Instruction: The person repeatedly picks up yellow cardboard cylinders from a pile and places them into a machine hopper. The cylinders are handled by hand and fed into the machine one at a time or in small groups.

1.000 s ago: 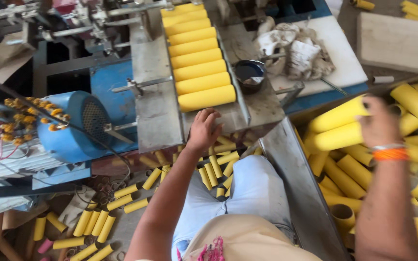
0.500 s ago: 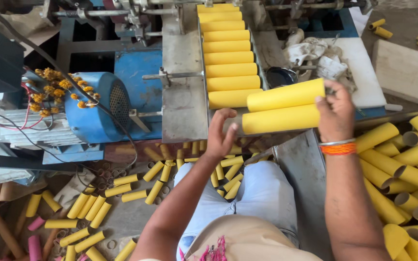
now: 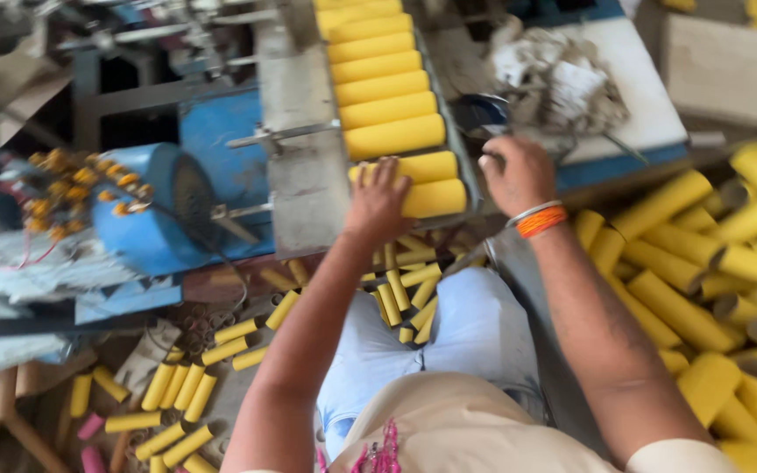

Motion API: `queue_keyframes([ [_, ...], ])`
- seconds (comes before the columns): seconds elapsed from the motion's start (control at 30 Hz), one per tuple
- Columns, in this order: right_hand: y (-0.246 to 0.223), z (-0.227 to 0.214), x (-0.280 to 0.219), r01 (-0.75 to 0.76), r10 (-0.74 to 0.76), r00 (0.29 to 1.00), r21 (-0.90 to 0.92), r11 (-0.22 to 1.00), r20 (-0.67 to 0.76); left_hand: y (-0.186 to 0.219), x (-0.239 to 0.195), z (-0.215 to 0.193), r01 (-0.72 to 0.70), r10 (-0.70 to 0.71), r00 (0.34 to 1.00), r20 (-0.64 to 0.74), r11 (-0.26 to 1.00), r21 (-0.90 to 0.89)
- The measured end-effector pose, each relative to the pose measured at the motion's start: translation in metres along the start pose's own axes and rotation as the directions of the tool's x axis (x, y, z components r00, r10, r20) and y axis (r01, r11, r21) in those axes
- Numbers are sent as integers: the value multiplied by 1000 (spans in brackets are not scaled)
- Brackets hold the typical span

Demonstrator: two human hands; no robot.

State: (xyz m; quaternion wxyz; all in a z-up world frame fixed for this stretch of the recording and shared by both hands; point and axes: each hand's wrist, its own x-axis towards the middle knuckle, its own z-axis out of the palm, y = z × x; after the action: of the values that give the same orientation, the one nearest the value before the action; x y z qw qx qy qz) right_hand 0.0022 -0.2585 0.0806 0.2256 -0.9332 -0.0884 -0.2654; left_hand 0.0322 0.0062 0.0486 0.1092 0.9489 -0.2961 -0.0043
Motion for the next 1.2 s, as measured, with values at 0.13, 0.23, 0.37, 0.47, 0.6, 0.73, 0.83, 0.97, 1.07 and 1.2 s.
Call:
queue_keyframes([
  [0.13,53,-75,-34,-384,378,923,115,916,71,-2,-4,-1,19,-20,999,27,998,52],
  [0.23,108,-118,-79,-524,515,852,118,844,94,7,-7,-14,14,-13,1000,-19,999,43],
  [0.37,184,-115,-138,-547,533,837,131,827,127,60,6,-13,-108,106,993,-48,994,-33],
  [0.47,209,-82,-169,-628,598,765,71,775,240,127,14,8,-338,339,941,-11,934,-120],
  [0.6,195,-18,-184,-541,424,816,264,798,392,189,7,36,-514,515,855,-63,824,-239],
  [0.73,160,15,-186,-112,101,974,44,993,203,195,6,47,-492,496,868,-43,842,-222],
  [0.83,154,17,-183,-233,234,932,-36,972,277,192,5,50,-484,490,871,-30,847,-219],
  [0.97,199,3,-172,-584,584,807,-33,811,85,194,5,46,-492,493,867,-67,829,-267],
  [1.07,260,-14,-171,-697,698,716,43,716,-22,198,6,48,-473,476,877,-59,838,-273],
  [1.2,297,-9,-163,-763,733,550,-117,636,400,195,7,47,-485,484,872,-68,837,-252],
])
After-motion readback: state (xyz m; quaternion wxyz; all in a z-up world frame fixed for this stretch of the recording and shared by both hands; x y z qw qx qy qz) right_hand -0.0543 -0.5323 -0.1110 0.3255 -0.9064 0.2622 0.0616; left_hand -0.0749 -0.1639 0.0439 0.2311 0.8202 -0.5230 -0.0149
